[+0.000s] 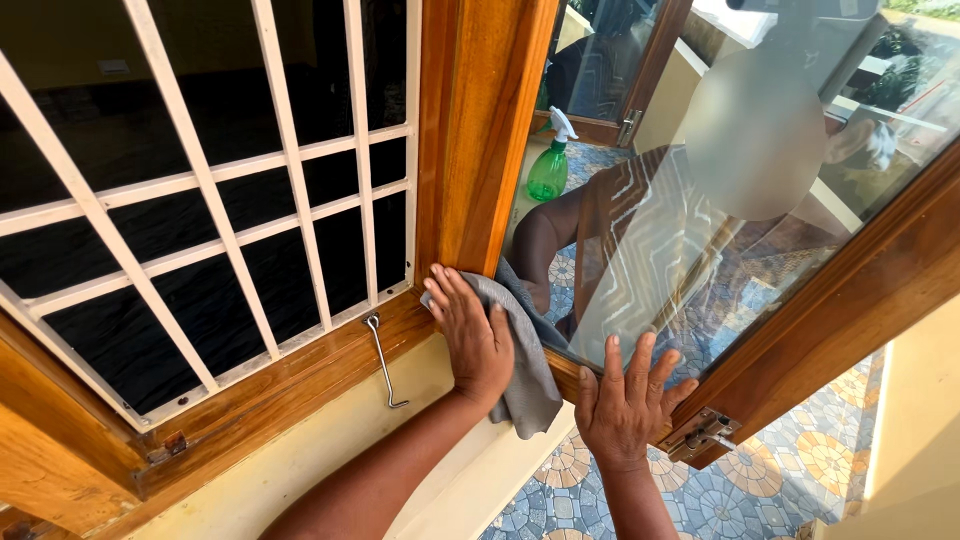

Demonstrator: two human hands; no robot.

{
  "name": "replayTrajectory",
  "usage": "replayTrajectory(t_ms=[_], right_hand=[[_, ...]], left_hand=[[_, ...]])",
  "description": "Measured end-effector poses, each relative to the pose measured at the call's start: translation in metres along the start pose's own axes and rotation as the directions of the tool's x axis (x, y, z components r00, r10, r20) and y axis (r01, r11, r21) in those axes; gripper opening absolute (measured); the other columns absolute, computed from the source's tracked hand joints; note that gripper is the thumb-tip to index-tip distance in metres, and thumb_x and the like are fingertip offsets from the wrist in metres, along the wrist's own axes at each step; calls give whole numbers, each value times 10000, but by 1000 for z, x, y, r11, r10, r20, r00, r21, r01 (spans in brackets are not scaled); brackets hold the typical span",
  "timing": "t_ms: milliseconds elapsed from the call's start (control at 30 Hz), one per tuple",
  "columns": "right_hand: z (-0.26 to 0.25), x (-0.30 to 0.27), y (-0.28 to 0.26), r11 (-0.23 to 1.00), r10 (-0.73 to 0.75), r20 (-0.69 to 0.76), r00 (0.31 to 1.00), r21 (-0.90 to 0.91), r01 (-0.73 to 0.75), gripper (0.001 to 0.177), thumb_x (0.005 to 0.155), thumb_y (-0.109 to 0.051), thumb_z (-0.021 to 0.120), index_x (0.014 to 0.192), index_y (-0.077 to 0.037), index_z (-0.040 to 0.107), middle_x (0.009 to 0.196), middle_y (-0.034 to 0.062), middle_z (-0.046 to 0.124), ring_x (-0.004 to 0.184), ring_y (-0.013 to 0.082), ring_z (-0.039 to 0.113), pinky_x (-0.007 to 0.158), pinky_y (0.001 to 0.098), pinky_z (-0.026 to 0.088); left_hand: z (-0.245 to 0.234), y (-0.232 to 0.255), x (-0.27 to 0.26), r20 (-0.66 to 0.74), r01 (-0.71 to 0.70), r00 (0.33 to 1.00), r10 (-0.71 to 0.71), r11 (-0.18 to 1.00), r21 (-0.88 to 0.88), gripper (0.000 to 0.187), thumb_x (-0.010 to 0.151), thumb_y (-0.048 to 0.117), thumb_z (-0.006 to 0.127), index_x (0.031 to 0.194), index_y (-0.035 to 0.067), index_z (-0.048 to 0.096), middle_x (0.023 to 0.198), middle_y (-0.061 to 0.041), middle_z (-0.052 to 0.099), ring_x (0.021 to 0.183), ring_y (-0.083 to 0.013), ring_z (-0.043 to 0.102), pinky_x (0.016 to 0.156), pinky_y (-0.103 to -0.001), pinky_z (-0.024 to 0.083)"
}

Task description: The person wipes the wooden window frame and glass pane with a grey cloth. They clean the vertical and horizontal frame sections and the glass surface, using a spray bottle placed on the sill.

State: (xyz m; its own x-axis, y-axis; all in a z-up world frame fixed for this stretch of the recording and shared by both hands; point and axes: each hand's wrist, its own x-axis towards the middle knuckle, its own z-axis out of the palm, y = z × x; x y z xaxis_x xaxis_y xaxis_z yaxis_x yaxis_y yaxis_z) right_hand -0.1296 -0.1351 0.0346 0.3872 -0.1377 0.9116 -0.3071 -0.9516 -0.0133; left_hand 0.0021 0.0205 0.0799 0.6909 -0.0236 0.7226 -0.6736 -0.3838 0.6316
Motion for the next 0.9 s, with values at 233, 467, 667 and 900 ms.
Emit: replayTrajectory(t_ms=[233, 467, 667, 900], right_hand=[[9, -8, 4, 999, -25, -34, 999, -21, 25, 531, 1045, -440, 573, 1440, -93, 642, 1597, 313, 456, 1585, 422, 87, 1246, 618, -79], [16, -15, 7, 997, -13, 16, 1000, -74, 14, 581, 1026, -477, 596, 1449, -79, 632, 1607, 351, 425, 1577, 439, 63, 1229, 641, -82], [21, -15, 8, 997, -27, 15, 1000, -76, 28, 603, 1028, -475, 614, 1481, -78, 586, 1616, 361, 400, 1576, 441, 52, 1229, 658, -81], [15, -11, 5, 994, -42, 21, 999, -102, 44, 597, 1021, -477, 606, 1468, -82, 607, 1612, 353, 419, 1575, 437, 52, 1232, 639, -85]], left_hand=[[-3, -17, 8, 10, 34, 999, -33, 998, -49, 824, 990, 41, 444, 1598, -59, -104, 1687, -325, -97, 1568, -517, -63, 1271, -565, 18], [4, -26, -5, 21, 116, 993, -116, 993, 2, 887, 921, 13, 430, 1537, -76, -203, 1632, -346, -174, 1534, -528, -86, 1252, -551, -2], [5, -29, -13, 27, 160, 987, -160, 987, 9, 854, 965, 108, 456, 1549, -71, -140, 1647, -330, -130, 1541, -503, -27, 1259, -508, 93], [12, -25, -38, -17, -123, 992, 127, 984, 129, 682, 1066, 142, 385, 1597, -72, 15, 1650, -378, 44, 1549, -529, 63, 1273, -531, 103]])
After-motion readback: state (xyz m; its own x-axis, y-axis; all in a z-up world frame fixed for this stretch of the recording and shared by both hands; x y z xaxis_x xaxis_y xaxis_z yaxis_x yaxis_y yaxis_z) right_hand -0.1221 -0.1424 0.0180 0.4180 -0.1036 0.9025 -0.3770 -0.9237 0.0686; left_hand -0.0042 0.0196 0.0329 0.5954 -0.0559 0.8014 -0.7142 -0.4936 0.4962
